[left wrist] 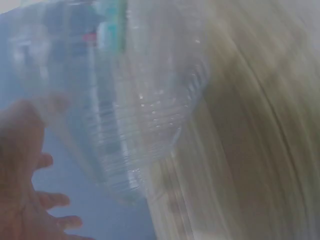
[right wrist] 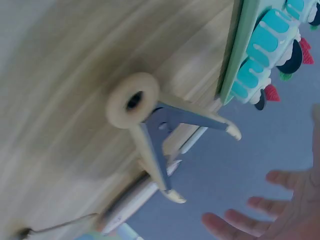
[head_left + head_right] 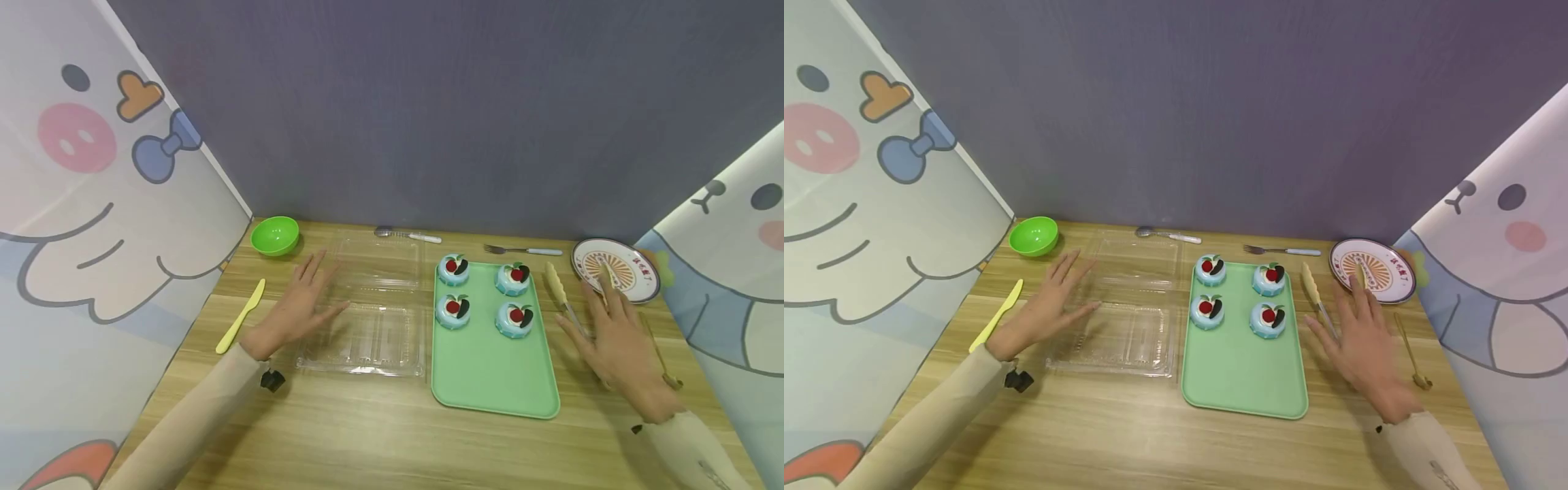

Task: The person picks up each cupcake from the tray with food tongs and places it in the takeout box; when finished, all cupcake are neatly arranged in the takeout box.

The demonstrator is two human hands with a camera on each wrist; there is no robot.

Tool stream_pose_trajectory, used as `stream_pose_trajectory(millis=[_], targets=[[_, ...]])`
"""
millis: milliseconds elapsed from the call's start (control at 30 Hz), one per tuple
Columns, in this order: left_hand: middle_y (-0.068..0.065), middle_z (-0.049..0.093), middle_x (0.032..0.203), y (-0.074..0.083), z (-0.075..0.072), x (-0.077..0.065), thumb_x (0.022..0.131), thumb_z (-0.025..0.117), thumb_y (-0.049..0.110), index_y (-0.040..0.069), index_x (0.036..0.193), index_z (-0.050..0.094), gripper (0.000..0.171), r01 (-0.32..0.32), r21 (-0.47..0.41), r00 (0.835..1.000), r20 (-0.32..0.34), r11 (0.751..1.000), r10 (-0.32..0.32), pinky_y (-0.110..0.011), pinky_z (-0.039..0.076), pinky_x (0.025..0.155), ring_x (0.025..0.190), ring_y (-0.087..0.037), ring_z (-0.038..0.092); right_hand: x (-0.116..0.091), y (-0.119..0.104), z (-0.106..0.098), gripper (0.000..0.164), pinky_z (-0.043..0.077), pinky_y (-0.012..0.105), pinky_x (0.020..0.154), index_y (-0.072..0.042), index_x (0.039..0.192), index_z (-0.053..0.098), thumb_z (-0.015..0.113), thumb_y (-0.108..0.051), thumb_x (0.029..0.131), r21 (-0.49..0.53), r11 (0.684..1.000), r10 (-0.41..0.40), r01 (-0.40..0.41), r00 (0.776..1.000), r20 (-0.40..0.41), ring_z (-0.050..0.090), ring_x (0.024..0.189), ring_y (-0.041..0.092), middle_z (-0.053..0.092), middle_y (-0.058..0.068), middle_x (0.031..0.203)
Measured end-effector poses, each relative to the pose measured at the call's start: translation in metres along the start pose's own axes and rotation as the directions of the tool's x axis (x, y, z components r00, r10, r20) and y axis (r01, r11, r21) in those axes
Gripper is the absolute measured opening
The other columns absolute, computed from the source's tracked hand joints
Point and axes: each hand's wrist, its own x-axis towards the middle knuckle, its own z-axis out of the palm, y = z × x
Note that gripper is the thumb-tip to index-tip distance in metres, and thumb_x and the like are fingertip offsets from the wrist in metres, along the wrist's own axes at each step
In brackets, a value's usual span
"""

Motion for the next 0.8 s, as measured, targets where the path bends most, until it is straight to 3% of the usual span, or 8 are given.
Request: stream_pose_trajectory(millis=[67,200,267,367,500,567,733,800], targets=[[-0.012,0.009,0.166,-0.002,-0.003,-0.003,0.091,0.065,0.050,0.029,0.157,0.022,0.081,0.046,-0.064,0.999,-0.026,0.997,-0.047,-0.070,0.028,0.113,0.148,-0.046,0.018,-0.001,0.005,-0.002,0.085,0.035,0.077,0.091,-0.011,0.157,0.019,0.057,-0.053,0.094,0.009,0.997,0.070,-0.070,0.997,0.009,0.026,0.133,0.062,0.012,0.028,0.161],[-0.018,0.037,0.153,-0.005,-0.010,-0.010,0.095,0.063,0.038,0.018,0.153,0.032,0.069,0.127,-0.178,0.987,-0.072,0.976,-0.141,-0.061,0.046,0.104,0.135,-0.042,0.043,-0.004,0.012,-0.004,0.096,0.041,0.074,0.069,-0.003,0.156,0.016,0.056,-0.060,0.091,-0.003,0.978,0.207,-0.208,0.976,0.062,0.037,0.117,0.063,0.027,0.043,0.145],[-0.022,0.048,0.140,-0.007,-0.013,-0.014,0.098,0.061,0.030,0.011,0.150,0.038,0.061,0.158,-0.238,0.981,-0.074,0.958,-0.180,-0.055,0.052,0.096,0.124,-0.041,0.052,-0.005,0.015,-0.002,0.100,0.042,0.070,0.065,0.002,0.155,0.018,0.056,-0.063,0.089,-0.007,0.969,0.246,-0.247,0.965,0.085,0.040,0.111,0.062,0.033,0.046,0.136],[-0.024,0.056,0.123,-0.011,-0.016,-0.021,0.098,0.059,0.016,0.003,0.144,0.045,0.050,0.210,-0.307,0.970,-0.050,0.928,-0.236,-0.048,0.059,0.081,0.107,-0.039,0.061,-0.003,0.018,0.000,0.105,0.042,0.065,0.058,0.006,0.152,0.020,0.056,-0.068,0.087,-0.019,0.960,0.278,-0.278,0.952,0.128,0.044,0.104,0.062,0.037,0.046,0.127],[-0.023,0.060,0.115,-0.014,-0.019,-0.030,0.098,0.058,0.012,-0.001,0.141,0.047,0.046,0.280,-0.377,0.958,0.042,0.883,-0.285,-0.040,0.060,0.074,0.100,-0.039,0.065,0.001,0.022,0.002,0.114,0.042,0.060,0.054,0.009,0.151,0.017,0.056,-0.073,0.083,-0.026,0.950,0.310,-0.311,0.932,0.188,0.045,0.101,0.062,0.038,0.047,0.123],[-0.025,0.059,0.117,-0.015,-0.020,-0.033,0.098,0.057,0.010,-0.002,0.142,0.046,0.047,0.309,-0.441,0.950,0.105,0.843,-0.293,-0.038,0.061,0.070,0.100,-0.041,0.065,0.004,0.023,0.003,0.118,0.043,0.062,0.055,0.011,0.151,0.013,0.057,-0.074,0.082,-0.028,0.947,0.319,-0.320,0.924,0.212,0.044,0.102,0.064,0.035,0.050,0.125],[-0.031,0.052,0.128,-0.014,-0.021,-0.039,0.097,0.055,0.005,0.000,0.146,0.039,0.052,0.389,-0.622,0.921,0.249,0.680,-0.300,-0.035,0.062,0.071,0.101,-0.043,0.063,0.009,0.027,0.004,0.120,0.044,0.058,0.052,0.019,0.144,0.018,0.059,-0.075,0.081,-0.031,0.947,0.317,-0.319,0.918,0.237,0.044,0.096,0.066,0.034,0.054,0.121],[-0.031,0.049,0.130,-0.014,-0.021,-0.040,0.097,0.056,0.004,0.000,0.147,0.038,0.054,0.410,-0.660,0.912,0.282,0.629,-0.299,-0.035,0.062,0.072,0.100,-0.042,0.062,0.010,0.028,0.005,0.117,0.043,0.054,0.049,0.021,0.138,0.025,0.059,-0.074,0.080,-0.035,0.950,0.310,-0.311,0.922,0.232,0.047,0.091,0.065,0.037,0.053,0.116]])
